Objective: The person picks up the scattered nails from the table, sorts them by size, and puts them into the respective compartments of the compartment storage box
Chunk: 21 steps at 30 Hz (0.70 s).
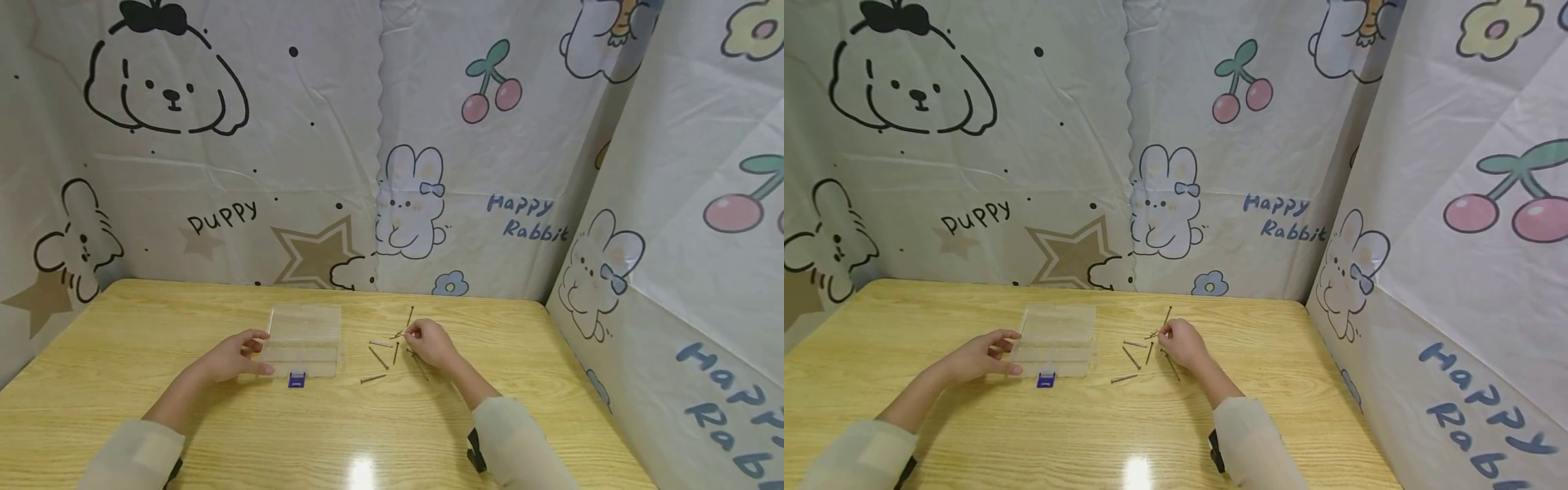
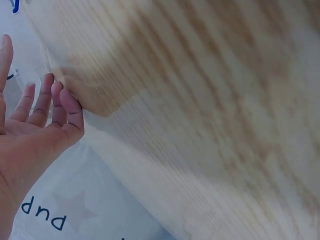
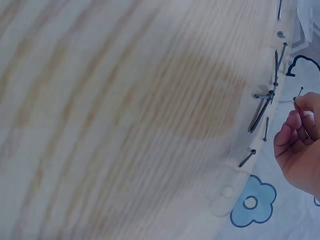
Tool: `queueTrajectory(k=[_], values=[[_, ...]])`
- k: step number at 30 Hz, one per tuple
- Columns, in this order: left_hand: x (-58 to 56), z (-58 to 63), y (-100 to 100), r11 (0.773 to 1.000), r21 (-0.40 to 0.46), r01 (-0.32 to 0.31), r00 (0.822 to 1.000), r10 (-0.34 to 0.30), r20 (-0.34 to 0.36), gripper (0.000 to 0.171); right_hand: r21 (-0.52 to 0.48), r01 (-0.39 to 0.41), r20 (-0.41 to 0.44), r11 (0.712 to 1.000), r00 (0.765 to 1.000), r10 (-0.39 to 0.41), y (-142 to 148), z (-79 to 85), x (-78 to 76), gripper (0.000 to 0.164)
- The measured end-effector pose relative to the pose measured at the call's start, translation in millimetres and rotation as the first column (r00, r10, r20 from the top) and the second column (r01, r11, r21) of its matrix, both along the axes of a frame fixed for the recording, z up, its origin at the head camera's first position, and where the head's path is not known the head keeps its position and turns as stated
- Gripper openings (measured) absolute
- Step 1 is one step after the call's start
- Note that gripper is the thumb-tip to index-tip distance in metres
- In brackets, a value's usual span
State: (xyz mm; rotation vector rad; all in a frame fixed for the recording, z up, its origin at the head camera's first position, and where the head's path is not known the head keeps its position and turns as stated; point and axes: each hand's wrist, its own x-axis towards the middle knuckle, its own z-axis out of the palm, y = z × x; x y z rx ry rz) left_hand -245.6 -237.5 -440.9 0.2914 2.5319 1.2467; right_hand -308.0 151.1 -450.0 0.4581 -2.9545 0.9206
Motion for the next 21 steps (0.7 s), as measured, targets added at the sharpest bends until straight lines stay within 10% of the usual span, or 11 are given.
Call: queueTrajectory(k=[21], values=[[4.5,0.9,1,1.0,0.022,-0.02,0.999,0.021,-0.032,0.081,0.003,-0.084,0.024,0.996,0.996,0.084,-33,12.7,8.2,0.016]])
